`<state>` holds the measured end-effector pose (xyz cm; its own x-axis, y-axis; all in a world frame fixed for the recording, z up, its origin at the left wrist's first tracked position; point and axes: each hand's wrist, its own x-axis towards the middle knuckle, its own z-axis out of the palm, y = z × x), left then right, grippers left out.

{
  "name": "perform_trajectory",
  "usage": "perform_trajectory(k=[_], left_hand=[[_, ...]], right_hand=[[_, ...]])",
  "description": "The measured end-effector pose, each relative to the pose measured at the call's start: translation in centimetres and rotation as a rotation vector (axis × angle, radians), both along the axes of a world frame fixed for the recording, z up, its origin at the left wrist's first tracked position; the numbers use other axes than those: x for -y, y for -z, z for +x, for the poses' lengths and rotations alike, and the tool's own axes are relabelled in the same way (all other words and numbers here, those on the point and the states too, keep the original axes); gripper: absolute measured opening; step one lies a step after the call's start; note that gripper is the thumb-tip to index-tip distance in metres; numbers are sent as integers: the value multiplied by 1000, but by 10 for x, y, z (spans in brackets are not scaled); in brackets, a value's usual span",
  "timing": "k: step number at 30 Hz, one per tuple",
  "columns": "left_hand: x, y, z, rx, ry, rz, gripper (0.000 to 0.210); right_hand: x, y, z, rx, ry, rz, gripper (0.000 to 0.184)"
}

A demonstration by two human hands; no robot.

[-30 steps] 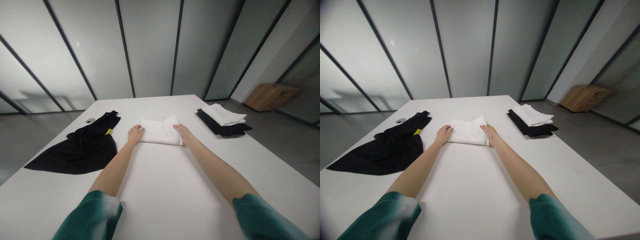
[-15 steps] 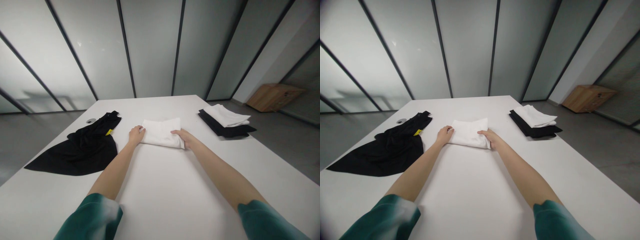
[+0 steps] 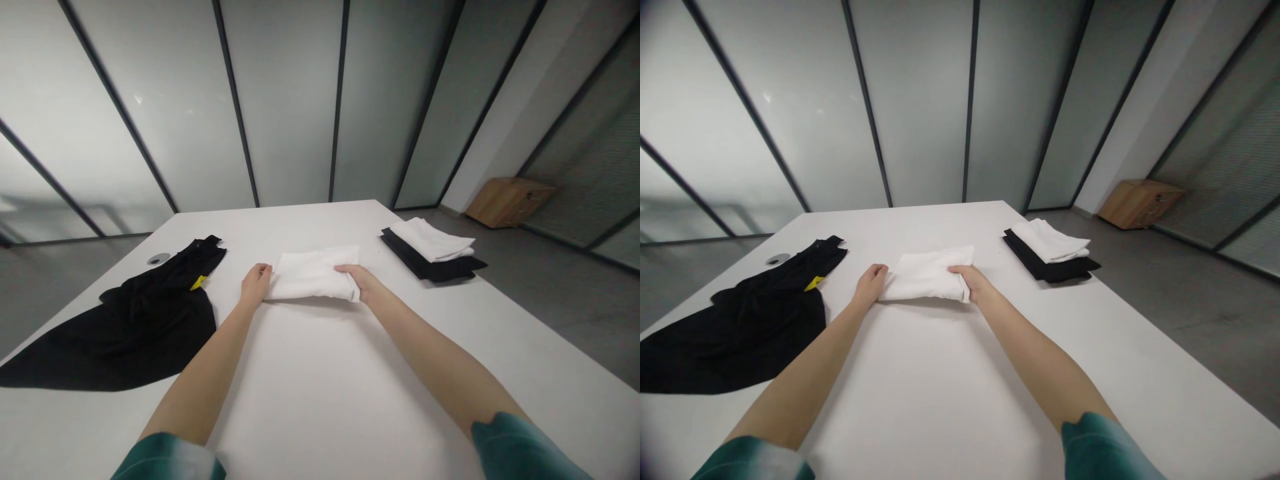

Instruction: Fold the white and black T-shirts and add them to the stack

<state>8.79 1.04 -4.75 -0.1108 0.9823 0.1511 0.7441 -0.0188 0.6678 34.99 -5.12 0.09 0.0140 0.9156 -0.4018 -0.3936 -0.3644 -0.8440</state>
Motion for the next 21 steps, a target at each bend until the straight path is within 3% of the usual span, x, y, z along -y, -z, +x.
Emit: perform_trajectory(k=[6,13,18,21], left_hand=[[1,0,-2,38,17,34,34],[5,-3,-1,-8,18,20,37],[5,-3,0,-38,12,16,36],[4,-2,-1,-51,25,28,35]], right_hand=[[9,-55,31,-92,183,225,25],[17,-108,107,-73,538,399,29],[-8,-150,148,-26,647,401,32],[-30,-176,171,-26,674,518,32]])
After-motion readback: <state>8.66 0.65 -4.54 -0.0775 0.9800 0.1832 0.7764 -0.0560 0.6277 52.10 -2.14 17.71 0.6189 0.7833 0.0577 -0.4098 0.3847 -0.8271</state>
